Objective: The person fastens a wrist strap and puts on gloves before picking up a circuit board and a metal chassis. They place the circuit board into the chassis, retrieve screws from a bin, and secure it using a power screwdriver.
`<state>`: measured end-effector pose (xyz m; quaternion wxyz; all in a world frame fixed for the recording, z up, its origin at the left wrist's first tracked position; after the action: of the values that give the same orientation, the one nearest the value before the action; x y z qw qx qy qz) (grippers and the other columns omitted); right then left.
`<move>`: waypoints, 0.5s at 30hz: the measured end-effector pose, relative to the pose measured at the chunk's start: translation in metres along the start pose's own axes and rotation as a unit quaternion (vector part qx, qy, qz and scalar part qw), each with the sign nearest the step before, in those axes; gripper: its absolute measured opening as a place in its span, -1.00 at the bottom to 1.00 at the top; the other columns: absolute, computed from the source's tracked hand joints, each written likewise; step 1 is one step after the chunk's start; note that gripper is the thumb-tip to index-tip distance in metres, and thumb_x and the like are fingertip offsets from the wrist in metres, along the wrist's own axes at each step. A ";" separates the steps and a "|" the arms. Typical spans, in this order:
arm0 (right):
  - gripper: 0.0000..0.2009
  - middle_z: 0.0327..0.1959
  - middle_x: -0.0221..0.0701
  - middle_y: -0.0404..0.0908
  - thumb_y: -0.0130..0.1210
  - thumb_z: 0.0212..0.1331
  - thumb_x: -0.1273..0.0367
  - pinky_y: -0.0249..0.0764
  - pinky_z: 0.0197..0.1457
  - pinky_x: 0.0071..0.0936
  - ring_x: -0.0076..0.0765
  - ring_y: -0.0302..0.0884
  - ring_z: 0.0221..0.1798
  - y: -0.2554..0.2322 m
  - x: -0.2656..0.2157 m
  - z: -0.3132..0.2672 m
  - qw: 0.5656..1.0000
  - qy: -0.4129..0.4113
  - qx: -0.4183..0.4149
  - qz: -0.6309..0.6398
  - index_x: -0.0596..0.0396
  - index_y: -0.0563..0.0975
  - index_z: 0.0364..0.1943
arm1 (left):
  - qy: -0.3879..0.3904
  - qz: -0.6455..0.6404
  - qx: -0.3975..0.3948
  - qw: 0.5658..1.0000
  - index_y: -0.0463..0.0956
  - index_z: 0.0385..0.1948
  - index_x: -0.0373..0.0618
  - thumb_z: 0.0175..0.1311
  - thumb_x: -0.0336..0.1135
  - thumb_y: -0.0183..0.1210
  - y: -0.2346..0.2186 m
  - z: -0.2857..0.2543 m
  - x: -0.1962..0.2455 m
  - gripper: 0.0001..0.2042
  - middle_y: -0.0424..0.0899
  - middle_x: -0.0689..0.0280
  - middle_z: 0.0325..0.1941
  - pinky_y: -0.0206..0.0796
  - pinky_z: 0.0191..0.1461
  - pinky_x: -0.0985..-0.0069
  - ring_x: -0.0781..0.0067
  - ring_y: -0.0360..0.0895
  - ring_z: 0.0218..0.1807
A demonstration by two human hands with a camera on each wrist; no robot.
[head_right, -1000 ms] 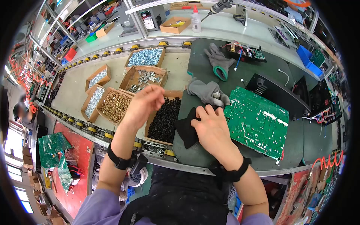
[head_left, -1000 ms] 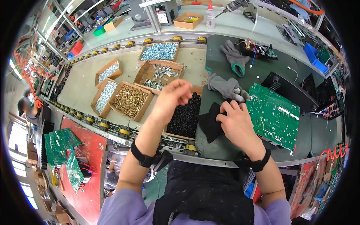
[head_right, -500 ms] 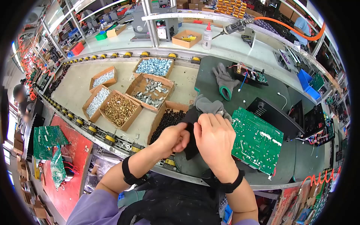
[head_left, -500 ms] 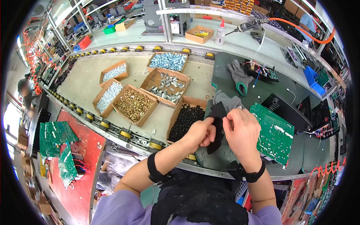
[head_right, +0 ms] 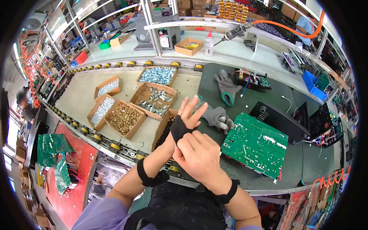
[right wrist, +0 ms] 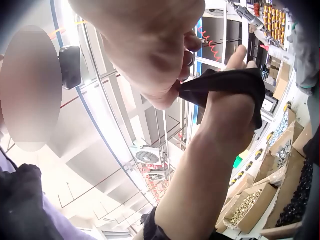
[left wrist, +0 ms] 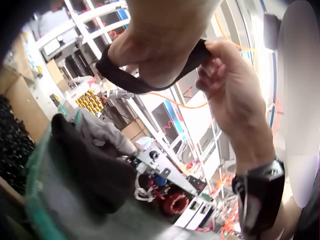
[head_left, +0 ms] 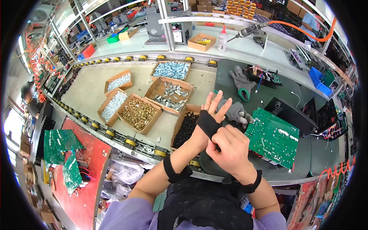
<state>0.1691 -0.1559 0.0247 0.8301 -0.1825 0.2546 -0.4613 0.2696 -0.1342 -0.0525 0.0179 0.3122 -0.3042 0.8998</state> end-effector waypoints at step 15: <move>-0.79 -0.57 -0.42 0.35 0.18 -0.30 0.47 0.30 -0.51 -0.43 -0.32 0.34 -0.53 0.011 -0.013 -0.010 0.999 -0.014 -0.019 0.045 0.03 0.33 -0.62 | -0.086 -0.127 0.113 0.982 0.50 -0.18 -0.19 0.20 -0.58 0.02 0.022 0.054 -0.025 -0.81 0.52 0.14 -0.10 0.42 -0.02 0.29 0.15 0.58 -0.15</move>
<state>0.1650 -0.1397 0.0139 0.8499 -0.1930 0.2600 -0.4158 0.3141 -0.1785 -0.0452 0.0707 0.4246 -0.1588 0.8885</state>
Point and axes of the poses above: each hand's wrist, its own z-axis towards the middle knuckle, its own y-axis out of the palm, x = y × z, the point moved 7 cm from there along z, towards the middle knuckle
